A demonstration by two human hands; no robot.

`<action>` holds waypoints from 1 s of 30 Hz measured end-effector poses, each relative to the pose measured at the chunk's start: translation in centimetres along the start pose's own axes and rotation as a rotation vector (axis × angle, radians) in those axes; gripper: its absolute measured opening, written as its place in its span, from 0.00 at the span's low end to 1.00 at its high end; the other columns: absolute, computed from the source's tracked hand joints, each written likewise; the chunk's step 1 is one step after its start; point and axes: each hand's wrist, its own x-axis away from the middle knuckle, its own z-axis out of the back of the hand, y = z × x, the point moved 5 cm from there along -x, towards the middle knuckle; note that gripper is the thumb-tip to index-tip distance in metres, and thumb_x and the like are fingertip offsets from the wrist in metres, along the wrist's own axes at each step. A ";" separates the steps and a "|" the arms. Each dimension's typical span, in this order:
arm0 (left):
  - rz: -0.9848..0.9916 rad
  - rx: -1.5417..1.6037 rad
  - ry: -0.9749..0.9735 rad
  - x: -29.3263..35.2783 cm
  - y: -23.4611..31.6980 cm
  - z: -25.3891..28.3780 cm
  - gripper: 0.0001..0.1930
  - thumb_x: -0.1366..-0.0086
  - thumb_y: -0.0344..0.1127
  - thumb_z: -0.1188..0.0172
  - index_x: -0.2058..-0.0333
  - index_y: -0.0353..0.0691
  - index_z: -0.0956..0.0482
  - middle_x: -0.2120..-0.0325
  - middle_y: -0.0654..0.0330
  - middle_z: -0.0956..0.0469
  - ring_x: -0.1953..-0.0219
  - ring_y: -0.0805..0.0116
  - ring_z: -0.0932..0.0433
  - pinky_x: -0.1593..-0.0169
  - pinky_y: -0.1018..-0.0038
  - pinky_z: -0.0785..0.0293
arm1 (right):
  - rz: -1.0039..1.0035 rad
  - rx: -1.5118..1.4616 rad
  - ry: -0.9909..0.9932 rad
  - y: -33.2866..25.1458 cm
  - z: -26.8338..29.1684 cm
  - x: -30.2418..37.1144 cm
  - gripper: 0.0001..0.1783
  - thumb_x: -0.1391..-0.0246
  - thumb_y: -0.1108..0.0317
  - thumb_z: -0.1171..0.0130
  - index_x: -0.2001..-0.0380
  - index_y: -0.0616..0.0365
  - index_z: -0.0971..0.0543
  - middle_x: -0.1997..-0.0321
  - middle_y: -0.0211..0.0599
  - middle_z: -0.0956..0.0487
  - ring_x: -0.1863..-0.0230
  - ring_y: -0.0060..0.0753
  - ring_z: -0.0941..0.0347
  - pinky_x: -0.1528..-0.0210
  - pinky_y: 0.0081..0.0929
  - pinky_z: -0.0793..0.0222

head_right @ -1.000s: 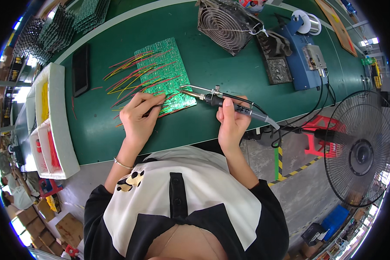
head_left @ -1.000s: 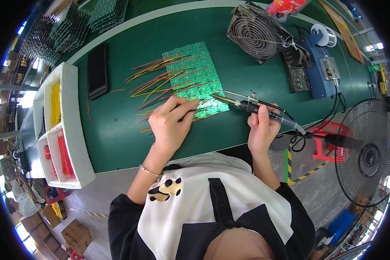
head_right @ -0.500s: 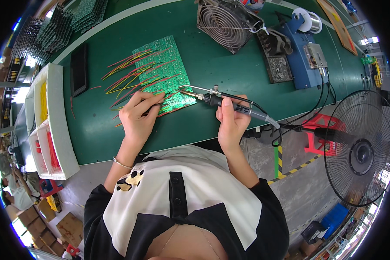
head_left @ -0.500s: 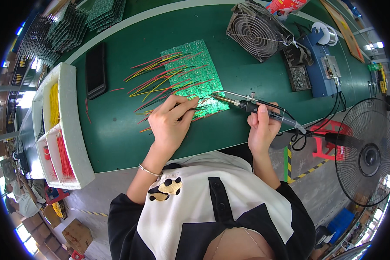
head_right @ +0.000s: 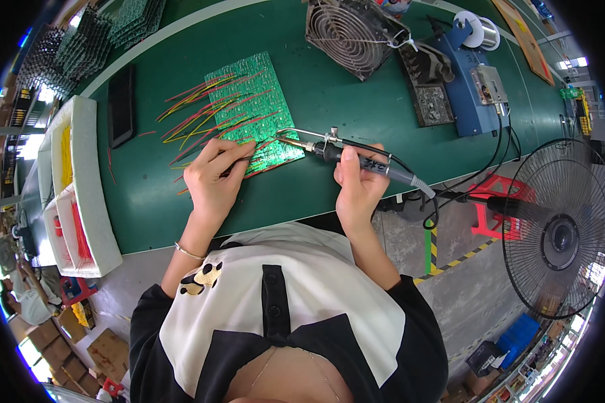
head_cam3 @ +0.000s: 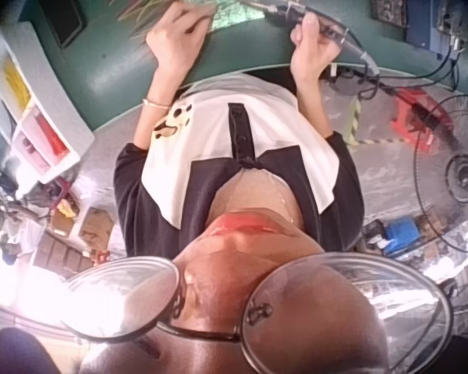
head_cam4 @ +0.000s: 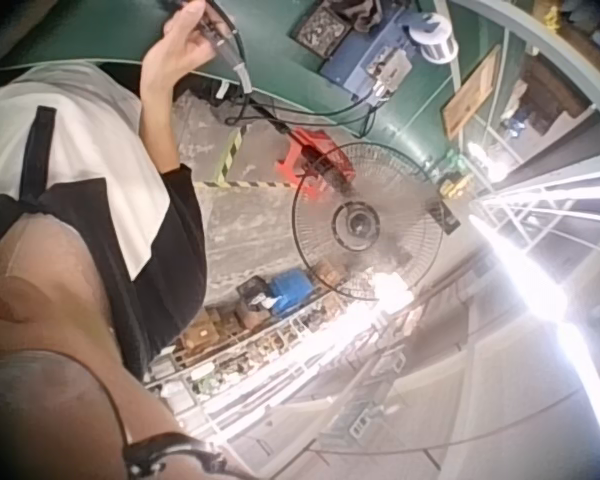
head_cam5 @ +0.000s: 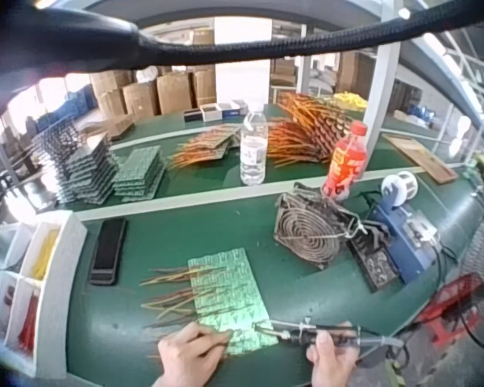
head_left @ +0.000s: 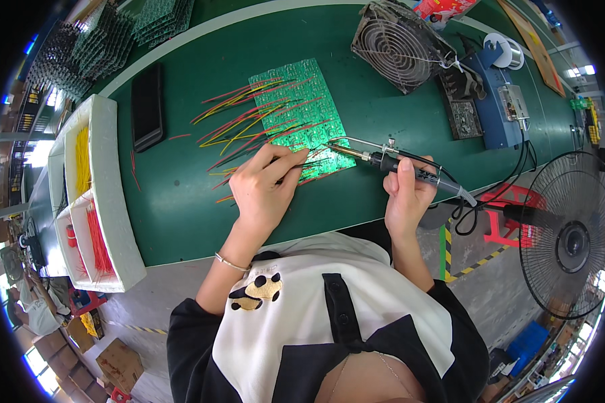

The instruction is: The person takes red, black, and yellow wires from a container and solders them onto a circuit board using a soldering iron.

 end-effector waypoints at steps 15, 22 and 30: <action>-0.002 -0.015 0.014 0.0 0.1 0.1 0.10 0.55 0.22 0.38 0.71 0.41 0.18 0.77 0.65 0.24 0.81 0.75 0.27 0.77 0.81 0.31 | 0.012 -0.046 0.031 0.4 0.6 0.1 0.06 0.46 0.72 0.49 0.71 0.62 0.33 0.77 0.27 0.36 0.83 0.13 0.44 0.84 0.14 0.48; 0.014 -0.031 0.010 0.0 0.2 0.2 0.10 0.55 0.23 0.38 0.71 0.42 0.18 0.77 0.65 0.24 0.81 0.76 0.27 0.78 0.81 0.32 | 0.000 -0.051 -0.012 0.4 0.5 0.0 0.06 0.44 0.70 0.50 0.71 0.60 0.34 0.76 0.27 0.35 0.83 0.13 0.44 0.82 0.14 0.48; 0.010 -0.029 0.035 0.1 0.0 0.0 0.09 0.55 0.26 0.38 0.72 0.44 0.18 0.77 0.68 0.25 0.81 0.75 0.28 0.77 0.80 0.33 | -0.002 -0.053 -0.033 0.3 0.3 0.1 0.07 0.45 0.71 0.49 0.71 0.64 0.33 0.73 0.28 0.36 0.82 0.13 0.43 0.83 0.14 0.46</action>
